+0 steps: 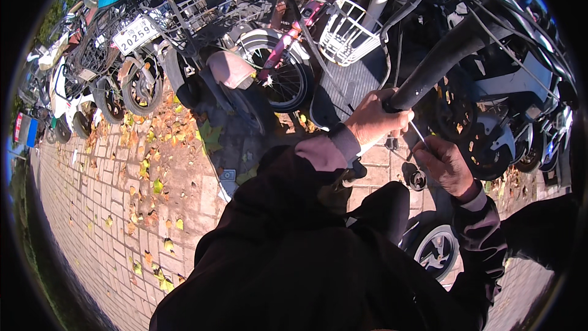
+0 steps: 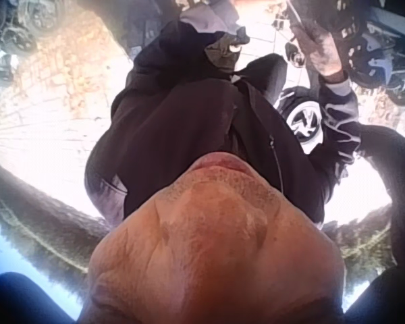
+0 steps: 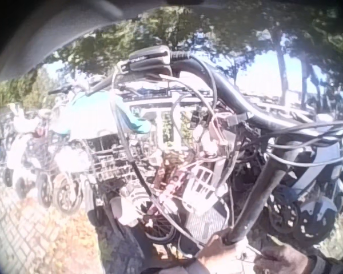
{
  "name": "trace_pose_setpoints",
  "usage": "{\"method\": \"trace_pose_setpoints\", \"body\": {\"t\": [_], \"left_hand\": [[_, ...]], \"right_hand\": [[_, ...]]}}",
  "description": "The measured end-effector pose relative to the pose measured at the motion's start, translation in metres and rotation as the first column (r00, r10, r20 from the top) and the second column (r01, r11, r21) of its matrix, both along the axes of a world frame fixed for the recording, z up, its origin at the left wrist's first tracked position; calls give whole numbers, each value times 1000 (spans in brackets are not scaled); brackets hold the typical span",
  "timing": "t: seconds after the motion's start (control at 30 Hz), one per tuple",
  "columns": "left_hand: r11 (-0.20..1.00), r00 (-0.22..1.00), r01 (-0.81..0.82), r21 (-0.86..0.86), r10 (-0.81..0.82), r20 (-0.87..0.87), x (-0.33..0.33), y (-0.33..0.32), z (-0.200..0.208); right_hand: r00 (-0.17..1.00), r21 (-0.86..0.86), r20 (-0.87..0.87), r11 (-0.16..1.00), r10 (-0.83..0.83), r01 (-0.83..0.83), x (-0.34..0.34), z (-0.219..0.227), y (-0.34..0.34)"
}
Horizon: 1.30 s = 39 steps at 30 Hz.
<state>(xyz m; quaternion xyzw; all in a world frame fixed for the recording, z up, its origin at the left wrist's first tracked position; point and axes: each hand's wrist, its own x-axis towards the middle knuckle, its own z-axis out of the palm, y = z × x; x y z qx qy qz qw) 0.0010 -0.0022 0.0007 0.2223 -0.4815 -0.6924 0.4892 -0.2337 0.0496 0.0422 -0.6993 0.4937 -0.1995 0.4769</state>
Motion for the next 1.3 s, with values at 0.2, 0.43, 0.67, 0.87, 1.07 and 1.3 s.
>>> {"method": "trace_pose_setpoints", "body": {"t": [0.2, 0.43, 0.67, 0.87, 1.07, 1.3], "left_hand": [[999, 997, -46, -16, 47, 63, -2, 0, 2], [996, 996, -87, -3, 87, -25, -6, 2, 1], [995, 995, -94, -17, 95, 12, -4, 4, 3], [997, 996, -74, -25, 76, 56, -3, 2, 1], [990, 992, -80, -115, 90, 86, -3, -2, -5], [986, 989, -89, -143, 104, 102, -1, -4, -8]], "right_hand": [[698, -780, -603, 469, -385, -415, 9, -17, 20], [630, -824, -566, 335, -531, -458, 16, -9, 30], [986, -279, 115, 948, -123, 151, 8, 2, 18], [684, 593, 594, 805, -424, -16, -2, 2, 8], [985, -675, 69, 720, -155, 161, 6, -16, 21], [833, -895, -413, 334, -368, -296, 9, -12, 29]]}}
